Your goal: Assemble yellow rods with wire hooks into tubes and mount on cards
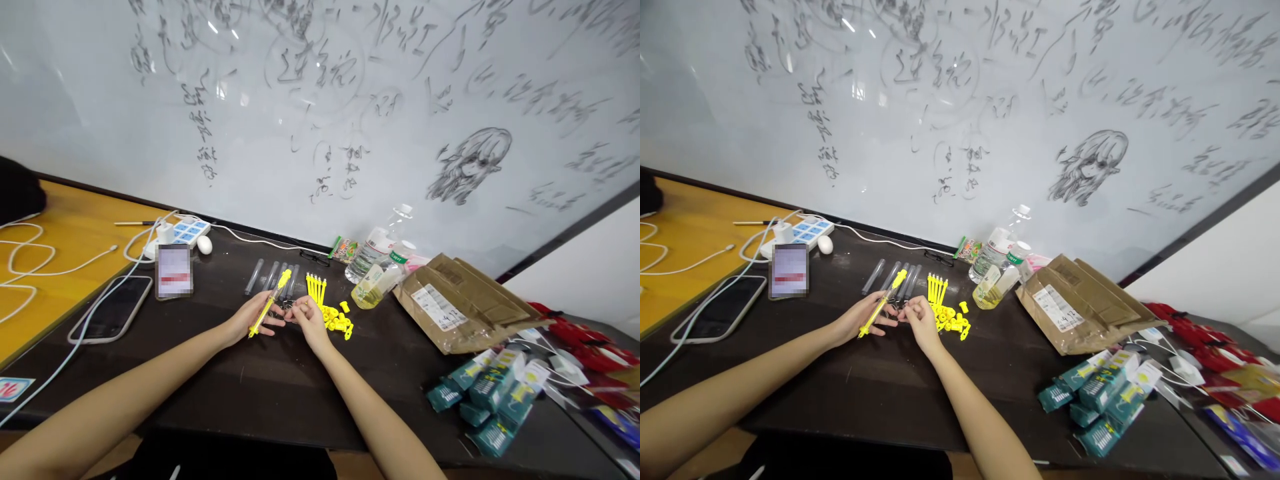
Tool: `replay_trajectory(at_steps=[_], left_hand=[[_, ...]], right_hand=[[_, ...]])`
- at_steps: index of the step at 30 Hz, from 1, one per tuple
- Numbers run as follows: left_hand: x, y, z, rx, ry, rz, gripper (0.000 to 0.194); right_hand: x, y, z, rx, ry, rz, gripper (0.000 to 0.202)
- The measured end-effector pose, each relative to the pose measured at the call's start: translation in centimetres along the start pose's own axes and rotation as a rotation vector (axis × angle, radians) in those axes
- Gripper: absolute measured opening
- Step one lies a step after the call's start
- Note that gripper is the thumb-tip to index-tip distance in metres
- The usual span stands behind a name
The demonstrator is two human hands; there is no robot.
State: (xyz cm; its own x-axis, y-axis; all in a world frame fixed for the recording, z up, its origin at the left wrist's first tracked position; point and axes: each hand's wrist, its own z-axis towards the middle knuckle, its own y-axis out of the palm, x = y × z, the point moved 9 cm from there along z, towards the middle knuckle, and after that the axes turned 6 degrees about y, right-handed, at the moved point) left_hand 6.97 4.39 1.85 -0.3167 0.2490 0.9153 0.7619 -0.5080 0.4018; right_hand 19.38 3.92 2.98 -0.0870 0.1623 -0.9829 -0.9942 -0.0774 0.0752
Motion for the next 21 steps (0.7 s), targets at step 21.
replay_trajectory(at_steps=[21], left_hand=[[0.2,-0.7,0.0,0.028,0.092,-0.019,0.044]], right_hand=[[-0.3,1.0,-0.8,0.014,-0.043,-0.068,0.022]])
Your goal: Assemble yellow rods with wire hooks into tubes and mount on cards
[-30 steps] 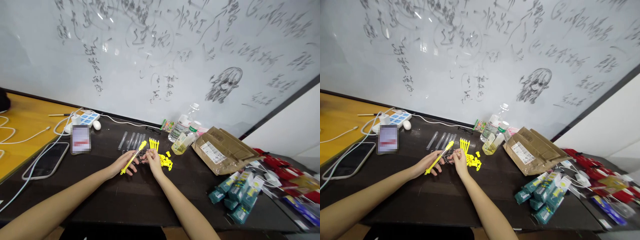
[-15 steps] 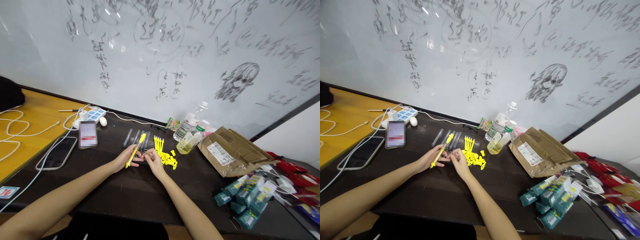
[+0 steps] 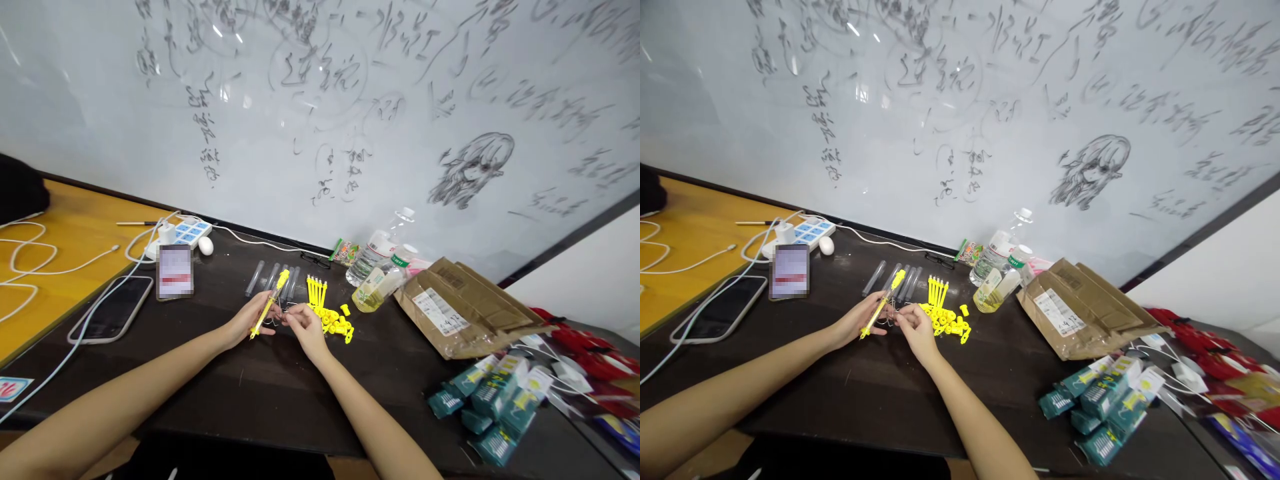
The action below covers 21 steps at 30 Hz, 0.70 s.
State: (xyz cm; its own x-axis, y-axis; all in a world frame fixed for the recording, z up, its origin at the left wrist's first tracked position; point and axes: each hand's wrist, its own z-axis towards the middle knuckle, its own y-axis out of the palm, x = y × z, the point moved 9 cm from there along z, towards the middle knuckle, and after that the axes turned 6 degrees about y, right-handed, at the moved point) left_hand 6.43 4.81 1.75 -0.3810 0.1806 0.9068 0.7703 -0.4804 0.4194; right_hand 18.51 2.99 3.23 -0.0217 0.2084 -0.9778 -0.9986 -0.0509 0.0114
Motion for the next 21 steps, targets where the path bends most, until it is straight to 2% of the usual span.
replay_trajectory(at_steps=[5,9,14,21], left_hand=[[0.5,-0.2,-0.1,0.026,0.031,-0.029,0.041],[0.9,-0.3,0.0,0.047,0.052,-0.01,0.043],[1.1,-0.4,0.1,0.062,0.064,-0.03,0.04],[1.9,-1.2,0.0,0.149,0.098,-0.014,0.037]], right_hand=[[0.1,0.0,0.1,0.017,0.004,-0.009,0.025],[-0.1,-0.3,0.1,0.032,-0.027,-0.122,0.022],[-1.6,-0.3,-0.4,0.063,-0.164,-0.477,0.013],[-2.6,-0.2,-0.7,0.078,-0.337,-0.94,0.016]])
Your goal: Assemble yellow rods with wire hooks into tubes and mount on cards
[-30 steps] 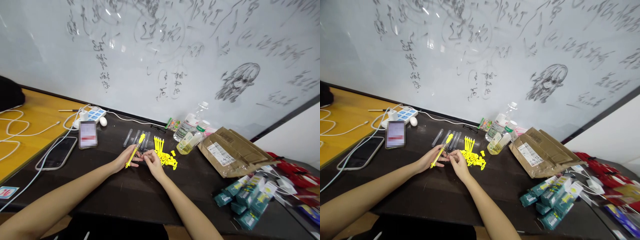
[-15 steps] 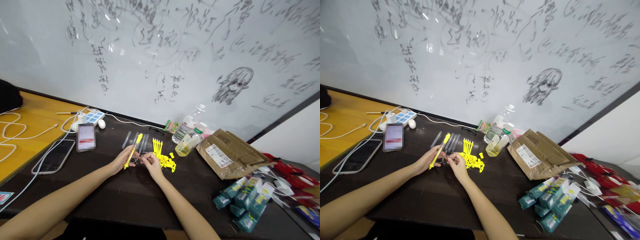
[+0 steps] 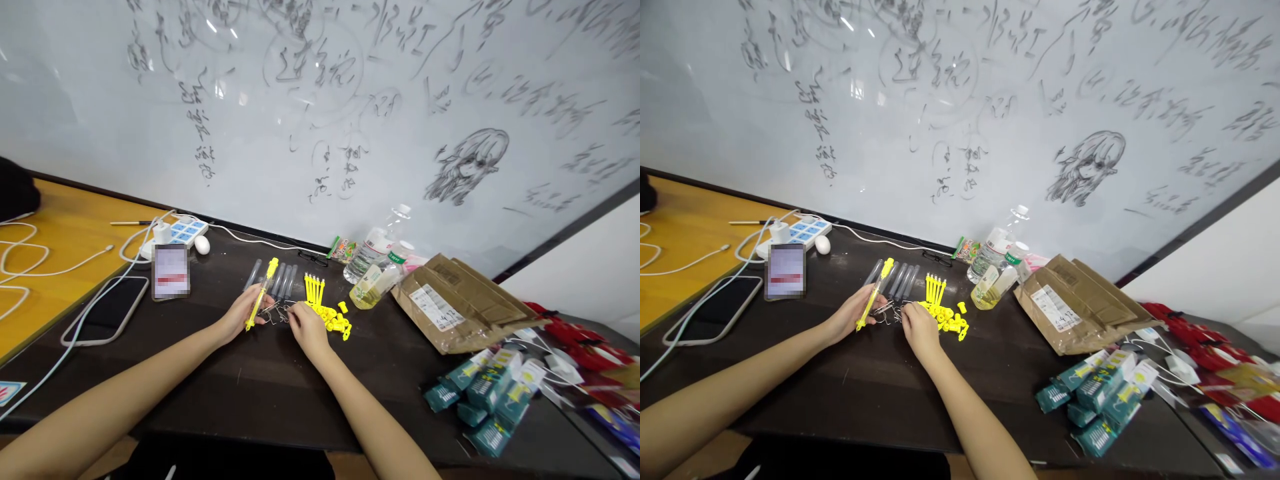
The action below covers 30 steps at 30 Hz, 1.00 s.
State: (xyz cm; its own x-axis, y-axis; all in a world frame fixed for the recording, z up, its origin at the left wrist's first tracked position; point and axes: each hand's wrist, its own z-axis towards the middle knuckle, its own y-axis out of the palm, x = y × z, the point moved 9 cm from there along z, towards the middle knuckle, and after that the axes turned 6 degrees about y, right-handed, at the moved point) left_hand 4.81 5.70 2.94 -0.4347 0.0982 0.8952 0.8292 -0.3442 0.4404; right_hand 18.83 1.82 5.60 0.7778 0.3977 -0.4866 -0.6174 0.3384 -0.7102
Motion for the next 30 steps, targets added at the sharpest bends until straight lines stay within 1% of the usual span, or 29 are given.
replay_trajectory(at_steps=[2,4,7,8,10,13,15,18,20,22,23,25,28,30], left_hand=[[0.0,-0.5,0.2,0.029,0.011,0.037,0.039],[-0.1,-0.9,0.4,0.046,0.029,0.097,0.043],[0.0,-1.0,0.6,0.022,0.057,0.183,0.049],[0.1,-0.8,0.5,0.002,0.062,0.199,0.05],[0.1,-0.1,0.4,-0.053,0.057,0.213,0.051],[-0.2,1.1,-0.1,-0.156,0.024,0.232,0.05],[-0.8,1.9,-0.4,-0.23,-0.003,0.247,0.049],[-1.9,2.6,-0.8,-0.335,-0.047,0.279,0.049],[-2.6,2.9,-1.1,-0.399,-0.065,0.302,0.048],[-3.0,3.2,-1.3,-0.443,-0.07,0.312,0.046],[-3.1,3.2,-1.3,-0.449,-0.067,0.314,0.047],[-2.8,3.1,-1.2,-0.414,-0.048,0.315,0.048],[-1.5,2.4,-0.8,-0.299,-0.019,0.31,0.049],[-0.7,1.6,-0.4,-0.219,-0.03,0.315,0.047]], right_hand=[[0.2,-0.2,0.0,0.012,-0.016,-0.05,0.017],[0.4,-0.4,0.1,0.018,0.001,-0.043,0.017],[1.0,-0.5,0.3,0.009,0.095,0.09,0.014],[1.2,-0.5,0.3,0.009,0.135,0.177,0.013],[1.7,-0.3,0.5,0.008,0.226,0.425,0.014],[2.4,0.9,0.5,-0.037,0.372,0.879,0.021],[2.3,1.6,0.5,-0.08,0.428,1.1,0.025],[1.7,1.9,0.4,-0.126,0.449,1.237,0.033],[1.3,2.2,0.3,-0.183,0.465,1.255,0.04],[0.9,2.6,0.1,-0.245,0.474,1.249,0.041],[0.8,2.8,0.1,-0.267,0.477,1.245,0.039],[0.9,2.8,0.1,-0.278,0.481,1.246,0.035],[1.6,2.2,0.4,-0.232,0.488,1.284,0.033],[2.2,1.6,0.6,-0.189,0.503,1.318,0.031]])
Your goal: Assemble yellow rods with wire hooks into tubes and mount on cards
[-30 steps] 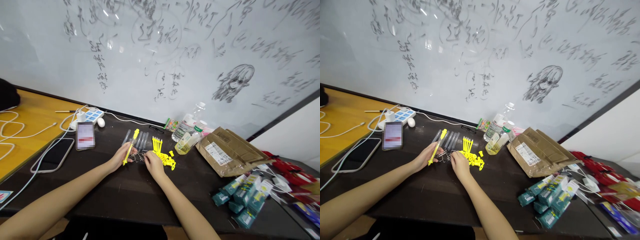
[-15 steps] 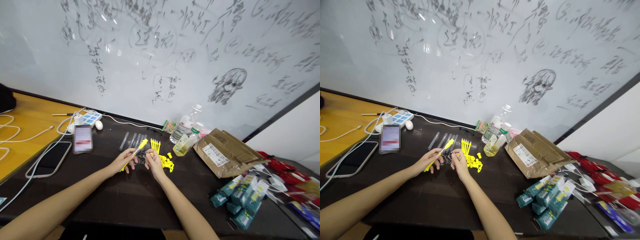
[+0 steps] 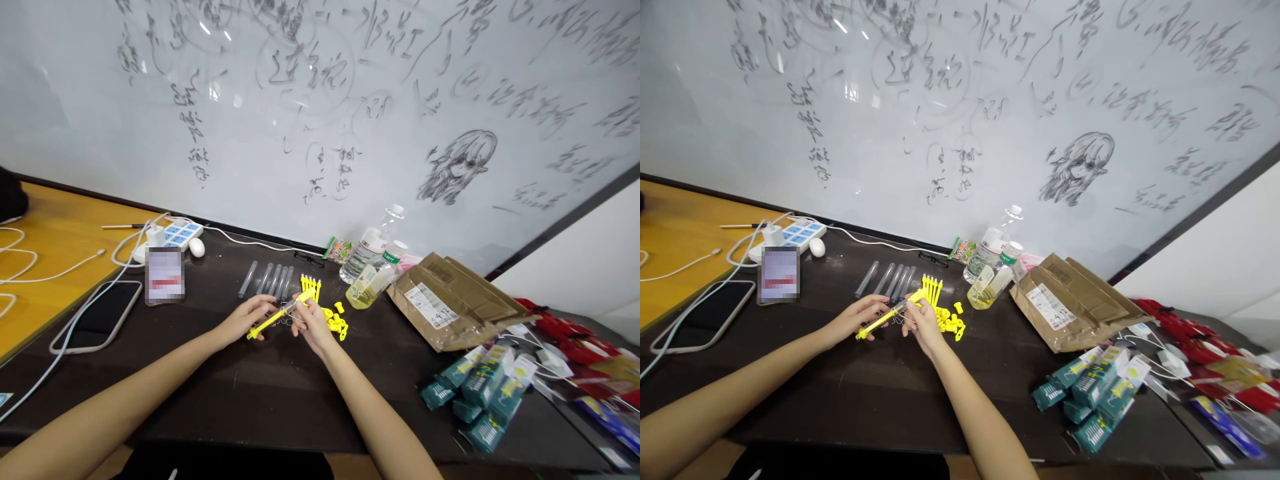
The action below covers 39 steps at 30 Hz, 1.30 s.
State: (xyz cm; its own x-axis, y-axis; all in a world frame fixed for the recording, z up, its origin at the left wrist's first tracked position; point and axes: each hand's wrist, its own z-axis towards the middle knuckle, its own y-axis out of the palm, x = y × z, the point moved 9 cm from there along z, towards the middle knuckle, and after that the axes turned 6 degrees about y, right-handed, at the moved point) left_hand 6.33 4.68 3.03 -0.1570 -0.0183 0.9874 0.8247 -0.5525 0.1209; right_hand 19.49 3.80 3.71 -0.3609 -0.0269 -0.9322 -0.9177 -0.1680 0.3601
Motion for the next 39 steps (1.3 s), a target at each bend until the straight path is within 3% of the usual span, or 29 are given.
replay_trajectory(at_steps=[3,6,8,11,14,18,22,27,32,39], left_hand=[[0.3,-2.1,0.1,0.134,-0.047,0.059,0.041],[1.2,-3.5,0.3,0.223,0.061,0.168,0.038],[1.7,-2.7,0.2,0.171,0.154,0.202,0.035],[1.8,-0.3,-0.2,0.024,0.233,0.218,0.038],[1.0,1.2,-0.6,-0.046,0.188,0.233,0.048],[-0.1,1.4,-0.4,-0.087,0.132,0.211,0.057],[-0.7,0.4,0.0,-0.052,0.117,0.194,0.056],[-1.1,-0.4,0.1,-0.011,0.071,0.216,0.049],[-2.1,0.2,0.1,-0.072,0.0,0.159,0.042],[-3.8,1.0,0.0,-0.139,-0.092,0.118,0.04]], right_hand=[[-0.4,-0.8,0.0,0.042,0.013,0.041,0.031],[0.4,0.1,-0.2,-0.019,0.074,0.026,0.033],[1.4,1.4,-0.5,-0.113,0.124,-0.009,0.033],[2.7,3.2,-1.0,-0.227,0.168,-0.059,0.032],[3.4,4.0,-1.3,-0.27,0.175,-0.087,0.03],[3.4,3.6,-1.1,-0.256,0.15,-0.124,0.036],[3.4,2.7,-0.5,-0.23,0.076,-0.269,0.036],[1.8,1.3,-0.5,-0.068,-0.131,-0.628,0.017],[-0.3,2.1,-1.7,0.029,-0.362,-1.007,0.015],[-0.9,2.4,-2.1,0.093,-0.458,-1.209,0.018]])
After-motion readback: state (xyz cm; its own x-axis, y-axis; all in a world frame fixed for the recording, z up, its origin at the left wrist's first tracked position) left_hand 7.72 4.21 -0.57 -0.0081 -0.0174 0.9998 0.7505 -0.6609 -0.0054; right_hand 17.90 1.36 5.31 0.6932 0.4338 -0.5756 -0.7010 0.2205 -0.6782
